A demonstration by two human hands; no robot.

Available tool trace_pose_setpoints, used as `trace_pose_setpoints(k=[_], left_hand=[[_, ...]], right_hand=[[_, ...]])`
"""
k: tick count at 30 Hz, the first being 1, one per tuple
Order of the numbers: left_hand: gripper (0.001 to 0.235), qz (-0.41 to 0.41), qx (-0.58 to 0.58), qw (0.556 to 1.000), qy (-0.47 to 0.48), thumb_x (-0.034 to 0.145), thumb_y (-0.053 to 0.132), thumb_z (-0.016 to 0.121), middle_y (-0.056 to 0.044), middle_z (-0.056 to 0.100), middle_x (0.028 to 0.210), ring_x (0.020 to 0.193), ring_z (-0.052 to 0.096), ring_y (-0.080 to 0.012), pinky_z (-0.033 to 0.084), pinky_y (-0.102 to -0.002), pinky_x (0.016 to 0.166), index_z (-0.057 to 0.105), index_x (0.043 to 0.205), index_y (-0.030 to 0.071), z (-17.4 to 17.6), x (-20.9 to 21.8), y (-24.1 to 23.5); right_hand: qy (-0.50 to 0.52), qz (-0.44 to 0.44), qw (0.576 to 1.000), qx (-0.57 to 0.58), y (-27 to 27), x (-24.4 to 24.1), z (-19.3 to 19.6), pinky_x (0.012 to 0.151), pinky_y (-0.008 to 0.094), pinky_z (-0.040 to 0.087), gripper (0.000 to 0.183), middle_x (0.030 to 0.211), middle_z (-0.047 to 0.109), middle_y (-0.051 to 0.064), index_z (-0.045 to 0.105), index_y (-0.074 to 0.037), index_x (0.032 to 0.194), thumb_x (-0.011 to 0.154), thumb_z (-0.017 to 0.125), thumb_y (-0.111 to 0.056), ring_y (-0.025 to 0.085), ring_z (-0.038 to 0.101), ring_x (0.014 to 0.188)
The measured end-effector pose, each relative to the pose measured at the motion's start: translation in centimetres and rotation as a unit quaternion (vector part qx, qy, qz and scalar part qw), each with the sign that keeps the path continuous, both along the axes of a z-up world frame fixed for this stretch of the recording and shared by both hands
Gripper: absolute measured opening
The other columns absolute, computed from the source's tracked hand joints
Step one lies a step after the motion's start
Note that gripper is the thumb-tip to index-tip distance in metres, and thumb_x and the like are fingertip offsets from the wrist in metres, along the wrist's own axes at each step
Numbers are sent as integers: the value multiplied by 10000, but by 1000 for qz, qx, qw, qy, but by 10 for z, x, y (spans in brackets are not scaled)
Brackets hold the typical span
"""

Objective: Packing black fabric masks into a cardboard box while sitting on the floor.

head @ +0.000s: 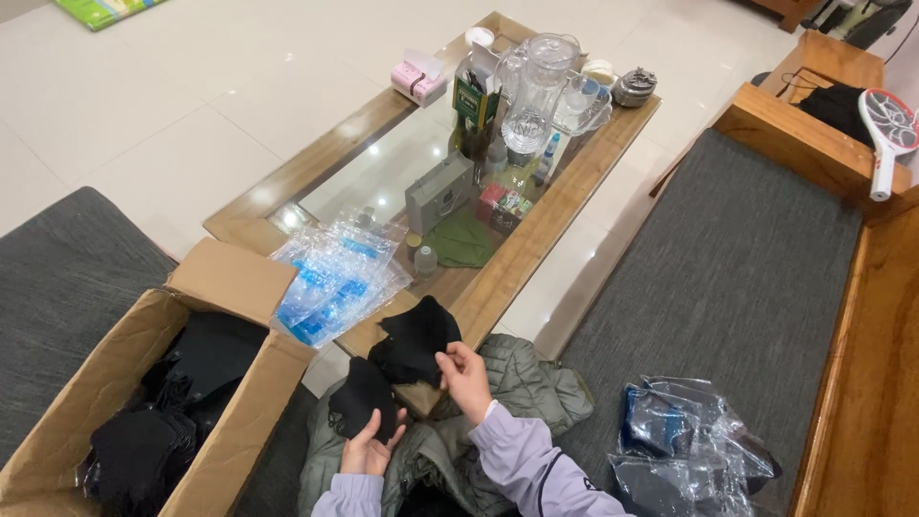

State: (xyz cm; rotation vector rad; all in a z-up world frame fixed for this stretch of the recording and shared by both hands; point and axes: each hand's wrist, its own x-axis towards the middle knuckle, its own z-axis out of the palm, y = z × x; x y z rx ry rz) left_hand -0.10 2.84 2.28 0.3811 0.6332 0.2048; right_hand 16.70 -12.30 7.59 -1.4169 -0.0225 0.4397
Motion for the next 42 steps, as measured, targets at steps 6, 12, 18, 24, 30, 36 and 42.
trace_pose_setpoints(k=[6,12,18,24,30,36,42], left_hand=[[534,-36,-24,999,19,977,164,557,-163,603,1421,1264,599,-321,527,-382,904,502,1448,-79,2,2,3],[544,-52,-6,999,13,975,145,531,-257,618,1394,1161,652,-381,578,-391,834,470,1423,-158,5,5,2],[437,-37,10,997,72,949,32,573,-289,658,1313,1063,663,-361,555,-410,855,557,1305,-220,23,5,-3],[435,-58,-16,990,126,952,104,628,-290,687,1102,857,625,-285,531,-386,825,618,1284,-176,19,4,-3],[468,-61,28,995,75,972,99,560,-286,690,1266,970,670,-328,562,-392,796,585,1294,-240,4,9,-2],[398,-50,42,992,106,953,48,615,-296,724,1171,889,679,-322,565,-388,746,636,1225,-241,6,10,-4],[372,-40,43,989,132,927,6,640,-320,727,1118,890,687,-360,553,-400,803,653,1223,-218,25,9,-8]], right_hand=[[-18,8,988,-156,-15,9,-19,557,232,409,136,683,614,0,686,-8,1033,913,669,-70,95,501,574],[-145,34,932,-331,-11,-1,30,575,302,457,518,661,566,-32,535,-181,1388,886,663,-206,147,551,570],[-185,71,911,-363,-10,-10,38,637,297,499,538,811,579,-41,571,-276,1406,882,679,-222,143,587,658],[-186,80,906,-372,-10,-9,38,645,299,488,539,820,572,-41,565,-261,1419,893,671,-226,139,574,676],[-175,73,911,-366,-10,-10,37,630,293,483,542,821,570,-54,577,-282,1409,880,682,-225,129,572,665],[-257,61,882,-391,-7,-12,42,636,345,514,525,848,579,-24,547,-234,1406,895,666,-208,193,600,662],[-342,100,885,-299,4,-38,83,552,304,492,248,863,585,10,709,-148,1154,917,676,-210,169,592,629]])
